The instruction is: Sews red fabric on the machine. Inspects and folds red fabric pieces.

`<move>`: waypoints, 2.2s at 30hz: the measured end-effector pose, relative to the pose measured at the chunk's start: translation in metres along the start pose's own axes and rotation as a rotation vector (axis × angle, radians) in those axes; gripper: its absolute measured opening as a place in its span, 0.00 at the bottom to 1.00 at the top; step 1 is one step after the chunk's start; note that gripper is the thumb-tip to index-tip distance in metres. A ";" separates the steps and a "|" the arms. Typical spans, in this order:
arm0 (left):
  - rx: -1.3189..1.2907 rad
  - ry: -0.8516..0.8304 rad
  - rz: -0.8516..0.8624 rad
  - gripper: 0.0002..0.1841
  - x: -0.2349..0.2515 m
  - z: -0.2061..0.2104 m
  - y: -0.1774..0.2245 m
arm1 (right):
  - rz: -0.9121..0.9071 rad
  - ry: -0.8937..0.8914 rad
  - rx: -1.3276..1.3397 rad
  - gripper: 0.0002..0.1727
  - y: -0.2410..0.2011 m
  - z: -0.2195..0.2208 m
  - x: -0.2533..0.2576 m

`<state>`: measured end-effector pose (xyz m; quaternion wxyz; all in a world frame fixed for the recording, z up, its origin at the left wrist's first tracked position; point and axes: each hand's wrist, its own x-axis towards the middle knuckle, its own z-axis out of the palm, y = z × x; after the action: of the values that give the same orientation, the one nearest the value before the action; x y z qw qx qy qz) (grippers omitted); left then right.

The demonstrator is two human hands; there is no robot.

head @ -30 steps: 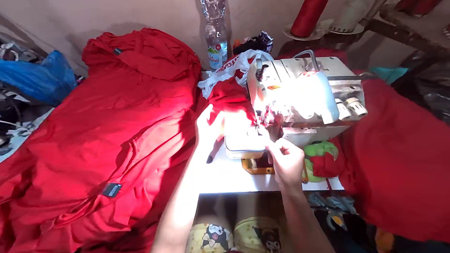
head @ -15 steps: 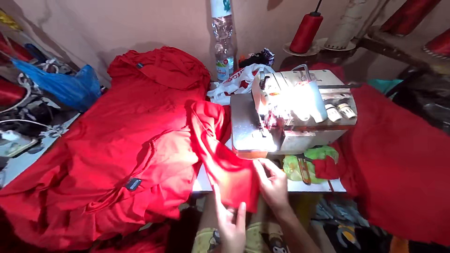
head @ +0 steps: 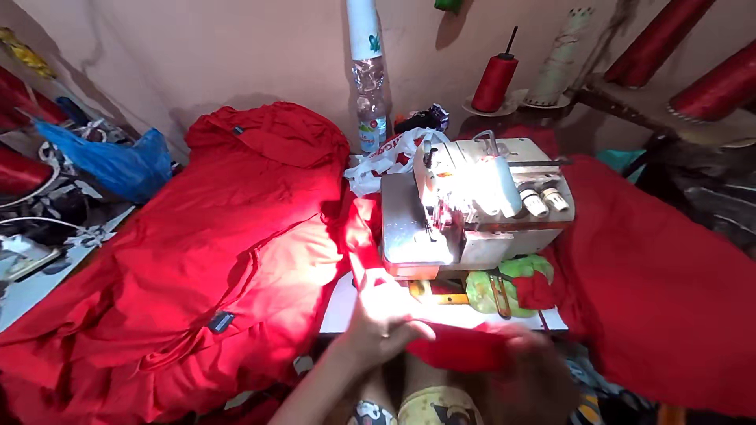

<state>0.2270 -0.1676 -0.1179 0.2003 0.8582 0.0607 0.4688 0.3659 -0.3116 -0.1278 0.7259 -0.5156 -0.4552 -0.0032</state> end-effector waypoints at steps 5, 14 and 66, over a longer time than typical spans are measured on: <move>0.180 -0.004 -0.099 0.18 0.047 -0.091 -0.045 | 0.107 0.043 -0.006 0.12 0.019 -0.011 0.038; 0.017 0.183 -0.425 0.23 0.004 -0.059 0.009 | 0.549 -0.307 0.696 0.21 0.023 0.061 0.021; 0.323 0.190 -0.413 0.19 -0.086 -0.002 0.015 | 0.440 -0.509 -1.081 0.13 0.091 -0.087 0.091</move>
<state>0.1765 -0.2057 -0.1781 0.1454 0.8007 0.3268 0.4806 0.5192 -0.2922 -0.1397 0.2160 -0.8751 -0.4313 0.0393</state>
